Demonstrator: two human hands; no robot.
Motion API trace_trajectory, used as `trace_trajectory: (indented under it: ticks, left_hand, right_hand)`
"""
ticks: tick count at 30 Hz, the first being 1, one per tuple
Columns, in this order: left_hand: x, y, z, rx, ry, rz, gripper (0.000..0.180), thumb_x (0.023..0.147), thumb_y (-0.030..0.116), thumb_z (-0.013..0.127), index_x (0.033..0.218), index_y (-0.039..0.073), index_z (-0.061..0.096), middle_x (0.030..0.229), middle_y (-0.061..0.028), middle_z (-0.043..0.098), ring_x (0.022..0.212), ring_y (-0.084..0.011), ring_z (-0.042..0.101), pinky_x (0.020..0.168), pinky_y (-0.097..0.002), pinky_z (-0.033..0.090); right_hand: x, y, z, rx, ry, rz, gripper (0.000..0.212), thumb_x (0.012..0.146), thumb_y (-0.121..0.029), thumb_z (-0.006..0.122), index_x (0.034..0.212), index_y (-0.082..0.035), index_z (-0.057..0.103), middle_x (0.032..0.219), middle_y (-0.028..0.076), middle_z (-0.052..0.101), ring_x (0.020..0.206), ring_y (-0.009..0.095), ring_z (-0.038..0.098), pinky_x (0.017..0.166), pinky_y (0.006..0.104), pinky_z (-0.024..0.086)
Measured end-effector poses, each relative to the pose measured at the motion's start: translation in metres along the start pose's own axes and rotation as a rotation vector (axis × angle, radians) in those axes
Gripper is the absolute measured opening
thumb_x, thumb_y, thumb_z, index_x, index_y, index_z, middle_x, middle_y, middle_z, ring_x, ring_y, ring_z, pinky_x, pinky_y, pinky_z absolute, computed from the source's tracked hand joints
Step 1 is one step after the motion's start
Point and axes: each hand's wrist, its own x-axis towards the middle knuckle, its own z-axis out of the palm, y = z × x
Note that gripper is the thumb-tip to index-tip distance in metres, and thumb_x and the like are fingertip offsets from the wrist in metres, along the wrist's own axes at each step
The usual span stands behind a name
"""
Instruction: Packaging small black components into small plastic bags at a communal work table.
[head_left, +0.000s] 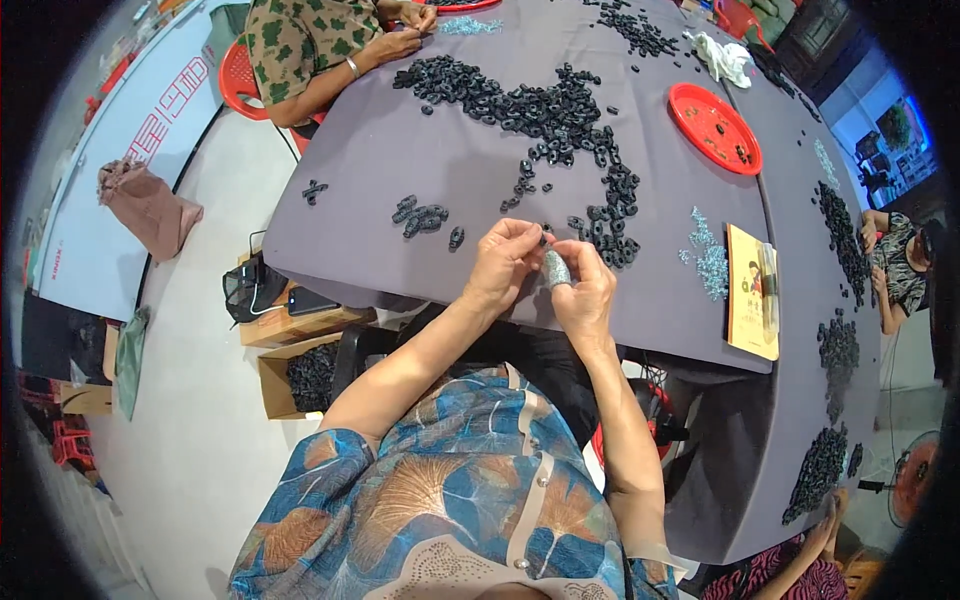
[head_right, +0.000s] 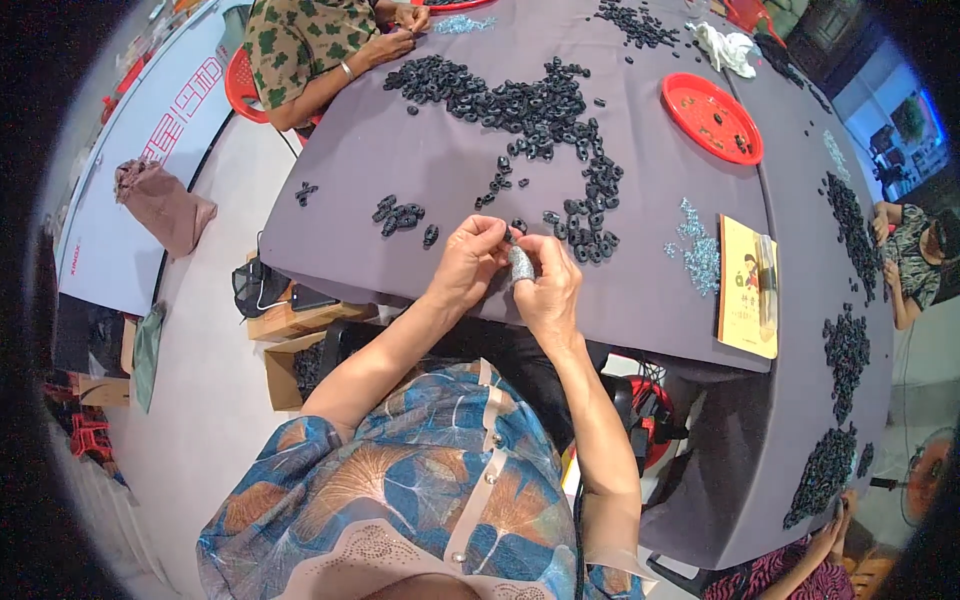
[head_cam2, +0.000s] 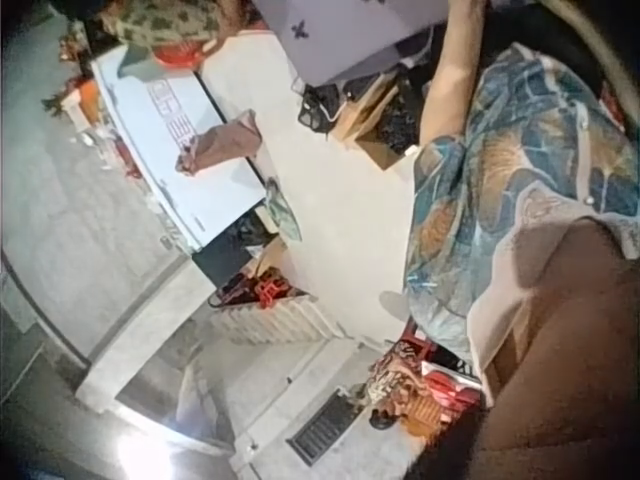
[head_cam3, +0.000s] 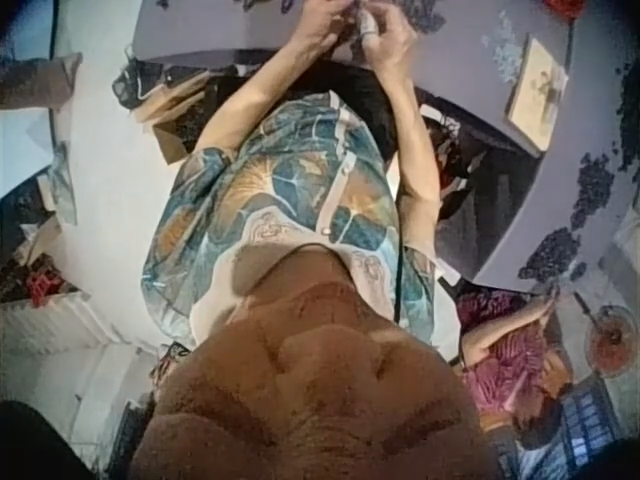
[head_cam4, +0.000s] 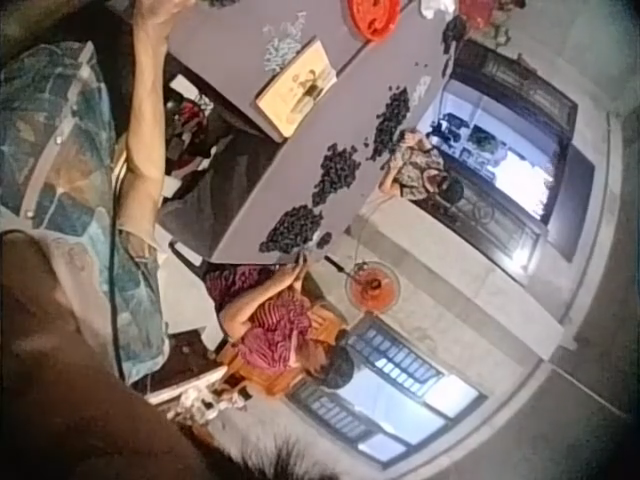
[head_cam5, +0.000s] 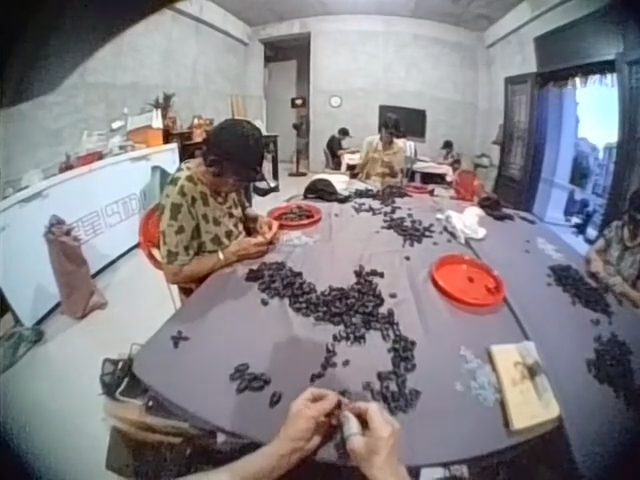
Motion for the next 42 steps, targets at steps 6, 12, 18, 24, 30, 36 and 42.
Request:
trace_trajectory:
  ticks: [6,12,18,24,30,36,42]
  left_hand:
    - [0.002,-0.002,-0.002,-0.001,-0.013,0.033,0.015,0.085,0.013,0.064,0.087,0.004,0.051,0.079,-0.0094,0.064,0.064,-0.0103,0.055,0.059,-0.0221,0.044]
    - [0.002,-0.004,-0.002,0.033,-0.015,0.067,0.017,0.082,0.010,0.068,0.084,0.004,0.052,0.075,-0.0075,0.063,0.059,-0.0102,0.054,0.055,-0.0228,0.044]
    - [0.004,-0.006,-0.008,0.037,-0.071,0.096,0.015,0.081,0.010,0.069,0.087,0.003,0.057,0.075,-0.0058,0.063,0.059,-0.0100,0.055,0.055,-0.0222,0.044]
    - [0.002,-0.005,-0.007,0.098,-0.079,0.073,0.014,0.082,0.011,0.068,0.093,0.003,0.063,0.075,-0.0011,0.063,0.060,-0.0077,0.054,0.055,-0.0206,0.043]
    - [0.004,-0.008,-0.010,0.186,-0.099,0.125,0.012,0.082,0.013,0.068,0.089,0.004,0.064,0.072,0.0008,0.062,0.060,-0.0053,0.053,0.055,-0.0189,0.042]
    - [-0.004,0.001,-0.019,0.167,-0.159,0.031,0.011,0.084,0.013,0.066,0.090,0.004,0.062,0.075,-0.0006,0.062,0.062,-0.0069,0.054,0.056,-0.0208,0.044]
    - [-0.004,0.005,-0.025,0.026,-0.225,-0.042,0.009,0.087,0.014,0.062,0.092,0.006,0.061,0.079,-0.0019,0.061,0.066,-0.0095,0.055,0.059,-0.0240,0.044]
  right_hand:
    - [0.001,-0.003,-0.001,-0.005,-0.018,-0.017,0.024,0.069,0.012,0.057,0.090,0.001,0.057,0.079,0.014,0.062,0.069,0.024,0.063,0.060,0.0309,0.051]
    - [0.001,0.002,-0.001,0.029,0.005,-0.024,0.022,0.071,0.010,0.060,0.090,0.001,0.058,0.078,0.013,0.062,0.068,0.024,0.063,0.060,0.0314,0.051]
    - [0.001,0.004,0.000,0.025,0.010,0.025,0.020,0.071,0.008,0.060,0.089,0.000,0.059,0.077,0.012,0.062,0.067,0.024,0.063,0.059,0.0319,0.051]
    - [0.001,0.002,-0.001,0.002,-0.013,0.085,0.018,0.071,0.007,0.061,0.088,0.000,0.058,0.077,0.013,0.063,0.066,0.024,0.063,0.059,0.0324,0.050]
    - [0.002,0.006,-0.001,-0.085,0.002,-0.078,0.015,0.073,0.005,0.063,0.086,0.000,0.057,0.076,0.014,0.063,0.065,0.025,0.063,0.058,0.0338,0.050]
    - [0.006,0.004,-0.010,-0.046,-0.186,0.259,0.014,0.074,-0.003,0.068,0.081,-0.001,0.056,0.063,0.008,0.063,0.058,0.016,0.061,0.053,0.0291,0.047]
    - [0.006,-0.005,-0.010,-0.052,-0.173,0.180,0.011,0.077,-0.007,0.067,0.079,-0.004,0.057,0.060,0.007,0.060,0.052,0.013,0.056,0.050,0.0297,0.045]
